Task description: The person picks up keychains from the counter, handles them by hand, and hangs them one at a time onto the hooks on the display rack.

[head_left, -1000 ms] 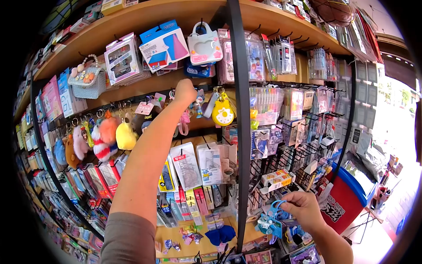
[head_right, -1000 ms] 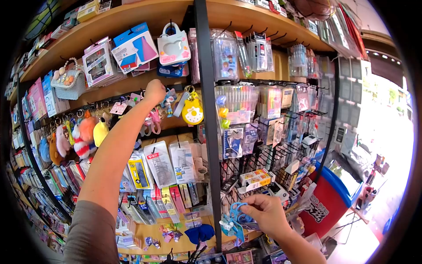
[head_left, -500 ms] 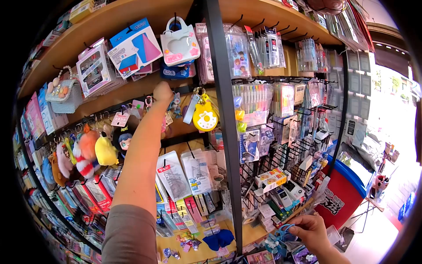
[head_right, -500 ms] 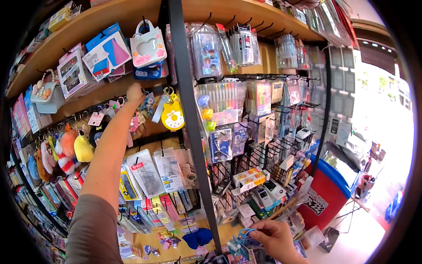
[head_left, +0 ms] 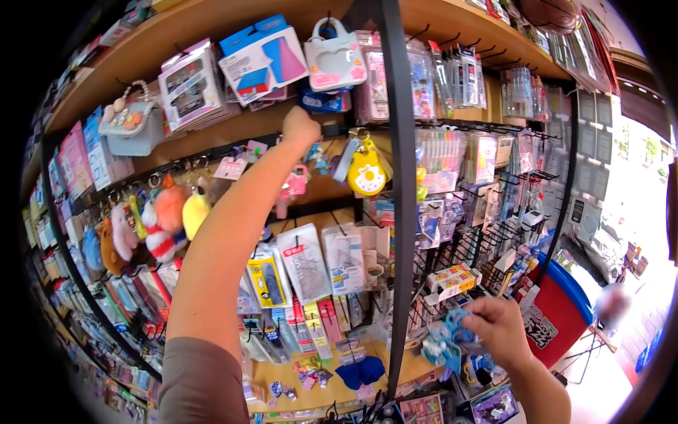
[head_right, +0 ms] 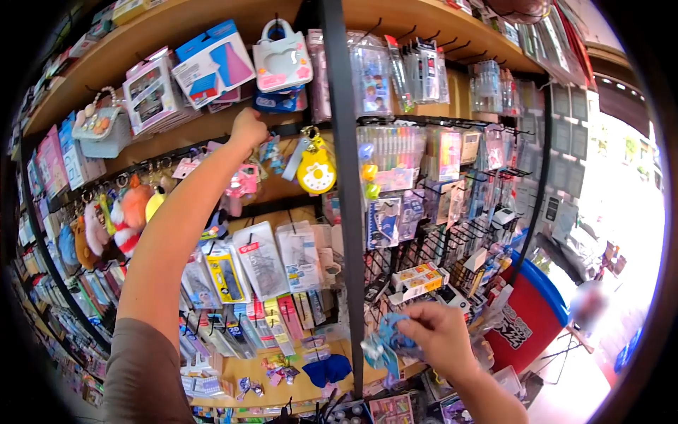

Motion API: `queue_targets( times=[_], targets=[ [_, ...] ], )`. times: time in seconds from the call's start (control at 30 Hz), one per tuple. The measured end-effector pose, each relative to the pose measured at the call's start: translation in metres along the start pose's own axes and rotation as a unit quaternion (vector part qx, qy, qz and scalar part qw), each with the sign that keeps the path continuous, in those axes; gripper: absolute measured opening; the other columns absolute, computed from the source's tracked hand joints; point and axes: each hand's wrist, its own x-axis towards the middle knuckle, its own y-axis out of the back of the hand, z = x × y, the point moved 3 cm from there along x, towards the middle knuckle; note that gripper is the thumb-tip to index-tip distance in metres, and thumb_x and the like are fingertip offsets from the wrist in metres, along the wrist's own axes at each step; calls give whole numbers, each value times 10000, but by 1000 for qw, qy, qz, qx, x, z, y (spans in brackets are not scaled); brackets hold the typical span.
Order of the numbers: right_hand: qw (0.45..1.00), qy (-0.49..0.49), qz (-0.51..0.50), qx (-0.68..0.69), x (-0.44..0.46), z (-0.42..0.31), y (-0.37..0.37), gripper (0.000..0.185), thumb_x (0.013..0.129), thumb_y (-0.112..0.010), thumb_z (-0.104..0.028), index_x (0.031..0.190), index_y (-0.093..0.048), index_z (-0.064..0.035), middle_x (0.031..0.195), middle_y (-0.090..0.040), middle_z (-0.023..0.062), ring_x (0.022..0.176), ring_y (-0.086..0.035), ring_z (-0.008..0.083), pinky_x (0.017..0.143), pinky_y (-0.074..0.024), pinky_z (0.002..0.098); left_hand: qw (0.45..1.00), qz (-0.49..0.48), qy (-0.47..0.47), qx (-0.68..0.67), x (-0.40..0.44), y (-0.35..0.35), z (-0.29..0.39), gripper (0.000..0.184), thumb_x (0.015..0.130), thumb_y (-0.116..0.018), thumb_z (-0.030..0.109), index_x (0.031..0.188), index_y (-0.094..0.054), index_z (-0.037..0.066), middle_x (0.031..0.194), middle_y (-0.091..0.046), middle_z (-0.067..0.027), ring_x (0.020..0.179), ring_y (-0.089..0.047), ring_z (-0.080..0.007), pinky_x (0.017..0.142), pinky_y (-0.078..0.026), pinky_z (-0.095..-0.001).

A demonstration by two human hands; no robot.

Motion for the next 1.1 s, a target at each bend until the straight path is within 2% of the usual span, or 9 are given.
queue_targets(
  times=[0.2, 0.33, 0.4, 0.47, 0.53, 0.73, 0.87, 0.93, 1.1],
  targets=[
    [995, 92, -35, -24, 64, -39, -51, 76, 797, -591, -44, 835, -603, 21, 737, -624, 32, 634, -564, 73, 584, -429, 195, 989, -70, -105, -73, -104, 76, 51, 275, 759, -531, 39, 1018, -448, -1, 886, -566, -209, 842, -560, -369, 725, -448, -400],
    [993, 110, -45, 29, 114, -76, -93, 93, 817, -581, -70, 855, -594, 13, 743, -611, 34, 620, -553, 86, 566, -430, 211, 944, -261, -134, -150, -199, 138, 55, 270, 831, -478, 39, 1098, -436, 25, 920, -586, -119, 835, -589, -165, 627, -479, -272],
    [987, 126, -50, 85, 155, -80, -110, 87, 800, -595, -46, 804, -599, 42, 685, -600, 51, 566, -534, 87, 504, -422, 218, 940, -263, -195, -92, -256, 177, 62, 293, 832, -491, 28, 1121, -437, 27, 1073, -541, -114, 981, -537, -158, 712, -490, -262],
    [984, 142, -35, 104, 192, -88, -125, 87, 801, -593, -47, 791, -599, 40, 667, -594, 50, 552, -528, 88, 490, -419, 224, 898, -415, -25, -146, -305, 206, 50, 312, 831, -513, 26, 1133, -438, 21, 1180, -474, -118, 1078, -483, -164, 778, -487, -281],
    [980, 147, -32, 130, 218, -98, -140, 89, 802, -591, -47, 780, -599, 38, 649, -587, 50, 531, -520, 92, 472, -412, 229, 871, -458, 18, -174, -348, 230, 36, 310, 836, -525, 35, 1133, -440, 9, 1205, -453, -120, 1047, -511, -165, 810, -476, -281],
    [979, 132, -28, 150, 270, -115, -167, 77, 823, -562, -40, 801, -580, 31, 644, -573, 61, 497, -528, 115, 451, -426, 236, 917, -285, 237, -146, -460, 283, -84, 210, 844, -533, 49, 1043, -499, -11, 969, -576, -85, 869, -584, -157, 737, -503, -290],
    [976, 117, -39, 180, 271, -126, -171, 79, 813, -571, -35, 791, -563, 40, 605, -557, 74, 448, -503, 129, 398, -390, 248, 875, -94, 439, -180, -560, 322, -146, 131, 840, -504, 22, 965, -522, -11, 918, -598, -92, 814, -602, -166, 689, -503, -282],
    [979, 110, -31, 167, 275, -125, -170, 81, 811, -573, -35, 795, -564, 44, 625, -563, 86, 452, -504, 134, 395, -392, 249, 870, -58, 460, -170, -589, 339, -145, 117, 806, -576, 93, 870, -538, 3, 844, -574, -99, 762, -581, -190, 642, -488, -293],
    [988, 78, -31, 133, 279, -124, -162, 80, 779, -593, 1, 820, -581, 68, 681, -585, 122, 516, -553, 179, 464, -463, 297, 857, -45, 488, -158, -620, 342, -156, 141, 860, -526, 112, 949, -530, 4, 843, -580, -74, 755, -588, -149, 622, -498, -252]
  ],
)
